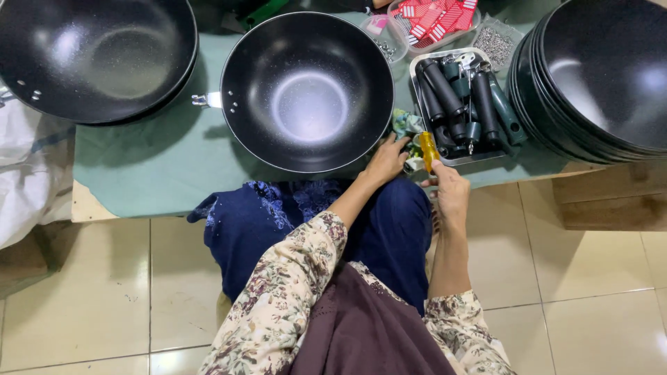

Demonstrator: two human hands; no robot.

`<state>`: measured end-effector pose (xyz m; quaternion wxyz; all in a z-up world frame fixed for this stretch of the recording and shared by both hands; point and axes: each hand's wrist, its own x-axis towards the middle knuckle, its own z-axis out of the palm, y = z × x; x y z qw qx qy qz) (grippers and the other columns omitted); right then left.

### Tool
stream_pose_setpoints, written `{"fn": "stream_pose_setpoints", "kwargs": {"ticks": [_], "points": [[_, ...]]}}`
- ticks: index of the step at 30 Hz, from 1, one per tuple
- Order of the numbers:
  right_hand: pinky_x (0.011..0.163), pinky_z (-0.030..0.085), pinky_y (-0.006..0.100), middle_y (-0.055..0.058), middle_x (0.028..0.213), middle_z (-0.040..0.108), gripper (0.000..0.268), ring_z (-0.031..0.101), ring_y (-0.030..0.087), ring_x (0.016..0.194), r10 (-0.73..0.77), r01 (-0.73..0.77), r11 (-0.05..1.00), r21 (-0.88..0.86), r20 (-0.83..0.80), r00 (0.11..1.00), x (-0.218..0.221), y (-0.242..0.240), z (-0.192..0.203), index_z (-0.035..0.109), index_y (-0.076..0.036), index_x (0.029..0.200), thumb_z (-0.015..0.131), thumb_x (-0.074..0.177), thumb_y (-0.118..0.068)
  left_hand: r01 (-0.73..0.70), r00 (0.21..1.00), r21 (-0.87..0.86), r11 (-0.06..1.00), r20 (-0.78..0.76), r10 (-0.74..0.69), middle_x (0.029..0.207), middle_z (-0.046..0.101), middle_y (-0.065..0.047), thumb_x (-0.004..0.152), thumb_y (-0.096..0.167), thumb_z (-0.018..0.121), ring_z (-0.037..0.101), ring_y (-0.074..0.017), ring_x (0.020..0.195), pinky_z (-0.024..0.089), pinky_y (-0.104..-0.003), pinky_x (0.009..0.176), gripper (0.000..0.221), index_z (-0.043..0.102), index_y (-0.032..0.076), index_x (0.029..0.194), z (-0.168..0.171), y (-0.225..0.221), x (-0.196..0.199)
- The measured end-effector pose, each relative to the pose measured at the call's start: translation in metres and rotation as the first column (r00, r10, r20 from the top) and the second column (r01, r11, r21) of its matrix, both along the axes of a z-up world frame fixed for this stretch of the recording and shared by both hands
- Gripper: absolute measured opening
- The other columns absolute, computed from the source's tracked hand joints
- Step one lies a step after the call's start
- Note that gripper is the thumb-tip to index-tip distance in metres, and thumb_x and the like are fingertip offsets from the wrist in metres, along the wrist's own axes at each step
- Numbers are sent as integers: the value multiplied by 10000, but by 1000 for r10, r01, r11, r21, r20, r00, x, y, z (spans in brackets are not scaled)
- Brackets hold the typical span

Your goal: Attaching handles to woks and pans using a screwdriver

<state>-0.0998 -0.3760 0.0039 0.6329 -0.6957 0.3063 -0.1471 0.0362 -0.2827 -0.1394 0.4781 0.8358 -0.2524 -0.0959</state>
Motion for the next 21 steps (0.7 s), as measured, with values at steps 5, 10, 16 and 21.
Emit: {"fn": "stream_pose_setpoints", "kwargs": {"ticks": [5,10,16,21], "points": [[435,517,230,147,1029,689,220,735,225,645,25,-17,999,-45,185,982,-16,-6,-5,755,38,971,726,971,-179,5,999,57,998,31,-7,1436,486,-387,968,237,620,564,-552,1269,506,-573,1052,477,575,112,1427,21,9,-9],[506,555,252,196,943,718,246,739,270,667,112,-122,992,14,297,948,-13,-1,5,701,54,1170,650,1032,-143,5,993,117,993,-120,9,1302,682,-193,988,351,548,709,-423,1117,589,-545,894,435,616,236,1402,70,35,-16],[573,588,306,213,798,701,260,732,254,672,382,-372,924,-90,275,882,23,36,26,702,69,1203,656,1019,-108,-229,850,-764,603,-459,-258,1285,684,-133,1006,141,662,693,-190,1063,609,-328,878,636,378,61,1570,111,97,10],[606,601,299,272,938,694,380,738,286,748,524,-587,809,41,402,751,75,96,40,640,93,1295,708,928,18,-429,870,-747,509,-493,9,1031,774,-88,1019,227,626,766,-130,879,649,-236,738,360,615,84,1349,145,189,39]]}}
